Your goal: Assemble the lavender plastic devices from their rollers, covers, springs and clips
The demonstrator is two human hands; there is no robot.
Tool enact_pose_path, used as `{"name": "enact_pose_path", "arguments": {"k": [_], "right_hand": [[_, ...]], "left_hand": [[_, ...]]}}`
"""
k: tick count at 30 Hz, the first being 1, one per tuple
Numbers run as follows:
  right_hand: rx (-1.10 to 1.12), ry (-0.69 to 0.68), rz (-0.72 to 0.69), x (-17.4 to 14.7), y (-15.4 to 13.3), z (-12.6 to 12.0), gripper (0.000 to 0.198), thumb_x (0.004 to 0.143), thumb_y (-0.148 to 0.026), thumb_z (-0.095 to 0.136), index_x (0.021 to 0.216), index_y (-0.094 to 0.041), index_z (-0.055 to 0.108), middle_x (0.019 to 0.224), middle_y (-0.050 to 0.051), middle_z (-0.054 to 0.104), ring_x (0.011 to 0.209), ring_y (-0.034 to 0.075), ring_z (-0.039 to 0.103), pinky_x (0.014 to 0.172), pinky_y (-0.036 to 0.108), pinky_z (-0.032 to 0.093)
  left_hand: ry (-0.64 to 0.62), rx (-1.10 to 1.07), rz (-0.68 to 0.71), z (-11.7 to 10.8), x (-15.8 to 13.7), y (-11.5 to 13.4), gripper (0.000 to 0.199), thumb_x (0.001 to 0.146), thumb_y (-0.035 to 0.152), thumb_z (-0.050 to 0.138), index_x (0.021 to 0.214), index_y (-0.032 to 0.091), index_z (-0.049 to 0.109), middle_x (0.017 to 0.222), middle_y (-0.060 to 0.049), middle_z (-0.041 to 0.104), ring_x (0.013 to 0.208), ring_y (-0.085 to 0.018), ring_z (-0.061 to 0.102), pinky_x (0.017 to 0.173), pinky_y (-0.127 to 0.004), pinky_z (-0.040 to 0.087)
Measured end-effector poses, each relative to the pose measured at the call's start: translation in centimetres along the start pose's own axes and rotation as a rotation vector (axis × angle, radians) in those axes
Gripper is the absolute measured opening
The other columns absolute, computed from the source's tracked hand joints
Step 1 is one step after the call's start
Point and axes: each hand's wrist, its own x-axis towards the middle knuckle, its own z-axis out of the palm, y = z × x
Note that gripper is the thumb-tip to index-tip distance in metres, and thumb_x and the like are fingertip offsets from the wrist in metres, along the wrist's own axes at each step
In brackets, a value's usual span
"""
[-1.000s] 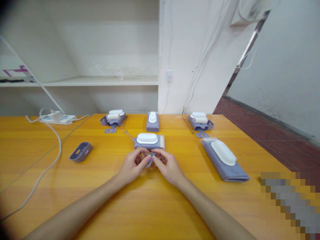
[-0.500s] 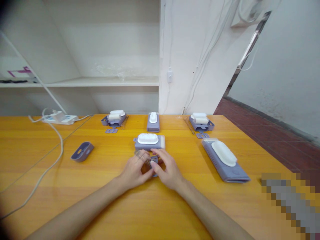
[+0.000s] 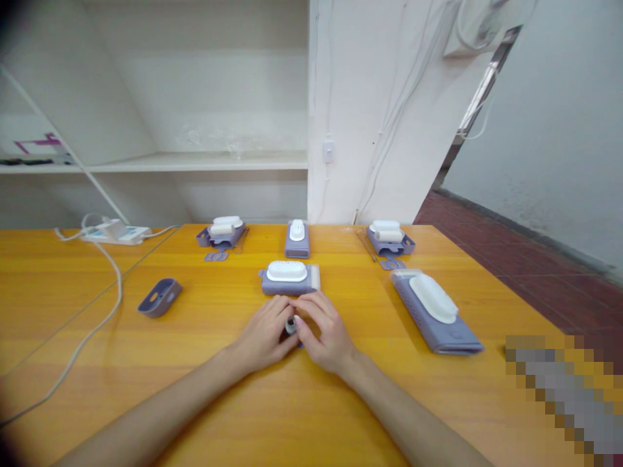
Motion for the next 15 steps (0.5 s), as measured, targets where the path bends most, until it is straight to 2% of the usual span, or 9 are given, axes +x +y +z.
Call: {"name": "enact_pose_path", "arguments": {"k": [3, 5, 7, 9, 12, 15], "right_hand": [[-0.048, 0.037, 0.009, -0.4, 0.3, 0.2, 0.04, 0.084, -0.019, 0.048, 0.124, -0.023, 0.047, 0.112, 0.01, 0.057, 0.106, 0.023, 0.053, 0.094, 0.041, 0.044], [-0.081, 0.127, 0.022, -0.6, 0.8, 0.4, 0.056, 0.083, -0.017, 0.048, 0.136, -0.025, 0.031, 0.113, 0.01, 0.056, 0.104, 0.022, 0.055, 0.095, 0.043, 0.043], [-0.107, 0.217, -0.012, -0.9, 1.4, 0.7, 0.068, 0.083, -0.012, 0.047, 0.141, -0.028, 0.016, 0.115, 0.01, 0.054, 0.097, 0.02, 0.058, 0.095, 0.045, 0.042], [-0.153, 0.255, -0.086, -0.9, 2.0, 0.8, 0.075, 0.082, -0.006, 0.045, 0.142, -0.035, 0.009, 0.118, 0.009, 0.051, 0.094, 0.018, 0.059, 0.093, 0.045, 0.044], [-0.278, 0.177, -0.178, -0.8, 2.5, 0.7, 0.074, 0.081, -0.003, 0.043, 0.141, -0.039, 0.016, 0.118, 0.008, 0.05, 0.099, 0.019, 0.057, 0.087, 0.042, 0.047], [-0.356, 0.06, -0.155, -0.6, 2.5, 0.5, 0.063, 0.083, -0.006, 0.041, 0.139, -0.033, 0.03, 0.112, 0.008, 0.056, 0.101, 0.021, 0.055, 0.086, 0.038, 0.047]], "left_hand": [[-0.007, -0.01, -0.016, -0.2, 0.1, 0.1, 0.021, 0.088, 0.035, 0.043, 0.094, 0.017, 0.051, 0.095, -0.008, 0.054, 0.087, -0.021, 0.048, 0.075, -0.035, 0.04], [-0.007, -0.004, -0.035, -0.3, 0.2, 0.1, 0.022, 0.089, 0.037, 0.042, 0.087, 0.017, 0.051, 0.09, -0.007, 0.054, 0.084, -0.02, 0.047, 0.073, -0.034, 0.039], [0.005, -0.001, -0.069, -0.3, 0.2, 0.1, 0.026, 0.089, 0.04, 0.041, 0.08, 0.017, 0.049, 0.085, -0.006, 0.054, 0.081, -0.019, 0.047, 0.071, -0.033, 0.038], [0.021, -0.008, -0.094, -0.2, 0.2, 0.0, 0.028, 0.089, 0.041, 0.041, 0.076, 0.018, 0.048, 0.081, -0.005, 0.053, 0.078, -0.019, 0.046, 0.07, -0.033, 0.037], [0.017, -0.03, -0.06, -0.1, 0.1, 0.0, 0.026, 0.086, 0.041, 0.046, 0.074, 0.018, 0.047, 0.078, -0.005, 0.053, 0.076, -0.018, 0.046, 0.069, -0.032, 0.037], [-0.023, -0.058, 0.026, -0.3, 0.1, 0.1, 0.025, 0.083, 0.042, 0.049, 0.073, 0.019, 0.047, 0.079, -0.005, 0.053, 0.076, -0.019, 0.047, 0.069, -0.032, 0.037]]}}
